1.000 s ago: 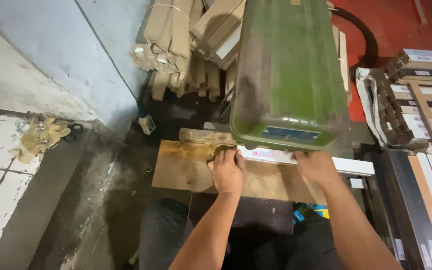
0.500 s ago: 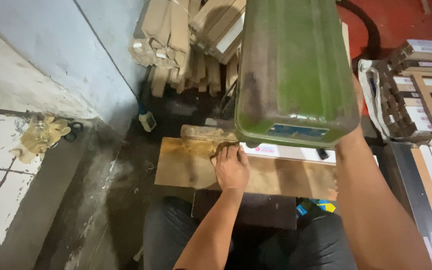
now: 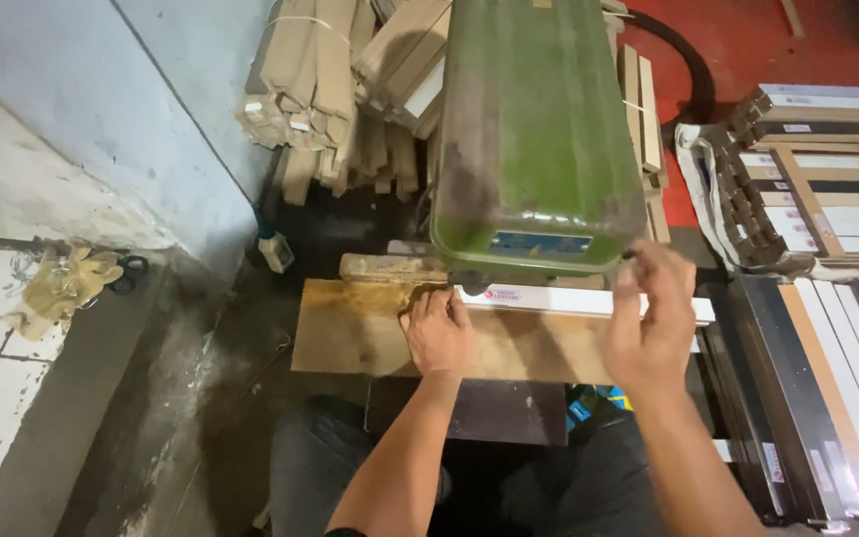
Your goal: The person is positioning long rectangular frame components under a machine to apply a white strip or label, then stacking the finished pieces.
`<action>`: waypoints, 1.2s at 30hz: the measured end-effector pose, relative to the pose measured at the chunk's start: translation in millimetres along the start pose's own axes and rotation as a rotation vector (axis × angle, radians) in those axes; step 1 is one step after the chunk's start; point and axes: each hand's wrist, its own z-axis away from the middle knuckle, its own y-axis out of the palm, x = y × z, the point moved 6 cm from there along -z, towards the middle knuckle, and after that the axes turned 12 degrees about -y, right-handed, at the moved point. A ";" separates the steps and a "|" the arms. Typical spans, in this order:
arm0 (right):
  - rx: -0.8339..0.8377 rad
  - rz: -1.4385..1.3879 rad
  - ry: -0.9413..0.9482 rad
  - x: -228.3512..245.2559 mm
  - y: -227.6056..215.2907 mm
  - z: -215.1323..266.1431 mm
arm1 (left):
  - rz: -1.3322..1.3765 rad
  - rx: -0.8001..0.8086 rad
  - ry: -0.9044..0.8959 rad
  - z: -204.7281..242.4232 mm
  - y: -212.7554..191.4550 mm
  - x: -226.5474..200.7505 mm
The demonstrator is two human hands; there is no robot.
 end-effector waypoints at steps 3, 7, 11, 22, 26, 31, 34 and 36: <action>-0.007 0.063 -0.002 12.1 0.1 21.1 | -0.005 -0.011 0.010 -1.0 -2.4 -4.0; -0.012 0.084 0.008 22.5 -0.6 22.7 | 0.004 -0.005 -0.005 0.9 0.0 0.0; -0.007 0.078 -0.002 22.6 -0.8 23.6 | 0.007 -0.037 0.004 3.2 -4.4 -4.0; -0.011 0.119 -0.034 20.9 1.6 23.1 | 0.086 -0.022 -0.007 -0.9 -8.4 -3.9; -0.043 0.138 -0.087 10.0 -1.5 17.7 | 0.039 -0.038 0.004 2.6 1.5 3.8; -0.052 0.225 -0.206 5.0 -3.8 -4.0 | 0.023 -0.023 0.017 0.6 0.0 -1.5; -0.066 0.232 -0.217 -4.4 -2.3 -11.6 | -0.005 -0.061 0.047 1.3 7.9 3.3; -0.067 0.205 -0.223 1.2 -4.1 -25.1 | -0.003 -0.066 0.053 2.6 10.3 5.2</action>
